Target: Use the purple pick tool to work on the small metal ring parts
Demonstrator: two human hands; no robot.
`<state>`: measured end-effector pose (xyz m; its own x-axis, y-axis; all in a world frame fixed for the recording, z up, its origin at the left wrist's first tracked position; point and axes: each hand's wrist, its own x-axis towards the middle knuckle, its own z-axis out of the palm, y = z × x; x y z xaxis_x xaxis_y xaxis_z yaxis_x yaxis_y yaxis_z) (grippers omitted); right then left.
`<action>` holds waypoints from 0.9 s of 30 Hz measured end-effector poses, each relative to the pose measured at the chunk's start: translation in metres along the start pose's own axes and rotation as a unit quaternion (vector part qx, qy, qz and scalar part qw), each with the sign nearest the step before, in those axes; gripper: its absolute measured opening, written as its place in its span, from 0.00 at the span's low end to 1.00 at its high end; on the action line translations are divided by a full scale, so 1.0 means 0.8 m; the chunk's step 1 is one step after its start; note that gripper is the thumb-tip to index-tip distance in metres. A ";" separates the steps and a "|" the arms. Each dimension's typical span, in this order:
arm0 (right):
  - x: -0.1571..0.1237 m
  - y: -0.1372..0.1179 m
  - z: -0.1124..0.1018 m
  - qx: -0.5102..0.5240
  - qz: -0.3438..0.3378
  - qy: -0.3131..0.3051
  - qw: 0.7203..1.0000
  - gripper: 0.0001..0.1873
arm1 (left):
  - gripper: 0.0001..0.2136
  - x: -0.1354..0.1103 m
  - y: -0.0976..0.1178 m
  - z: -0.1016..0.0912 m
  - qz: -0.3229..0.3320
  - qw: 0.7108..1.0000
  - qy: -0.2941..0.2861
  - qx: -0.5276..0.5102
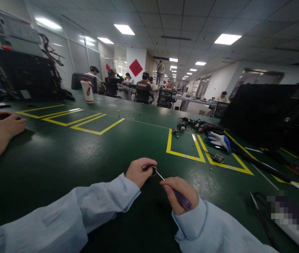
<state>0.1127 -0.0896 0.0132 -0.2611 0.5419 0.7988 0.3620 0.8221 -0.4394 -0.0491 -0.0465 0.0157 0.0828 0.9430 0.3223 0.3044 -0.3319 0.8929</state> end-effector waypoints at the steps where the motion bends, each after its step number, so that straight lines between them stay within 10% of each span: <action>1: 0.000 0.000 0.000 0.002 0.000 0.005 1.000 0.09 | 0.11 0.005 -0.009 -0.004 0.033 0.999 -0.002 0.042; 14: 0.004 0.074 0.002 -0.010 0.202 0.085 0.976 0.13 | 0.16 0.106 -0.056 -0.104 -0.034 0.879 0.102 0.465; 22: 0.047 0.150 -0.008 -0.157 0.200 0.053 0.966 0.13 | 0.18 0.135 -0.067 -0.113 -0.038 0.871 0.088 0.482; 27: 0.084 0.199 -0.012 -0.219 0.220 0.062 0.949 0.08 | 0.24 0.120 -0.067 -0.106 0.100 0.843 0.154 0.506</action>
<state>0.1614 0.0761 0.0011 0.0994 0.7690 0.6314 0.7556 0.3546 -0.5508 -0.1378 0.0596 0.0258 0.0255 0.7681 0.6398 0.9798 -0.1463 0.1366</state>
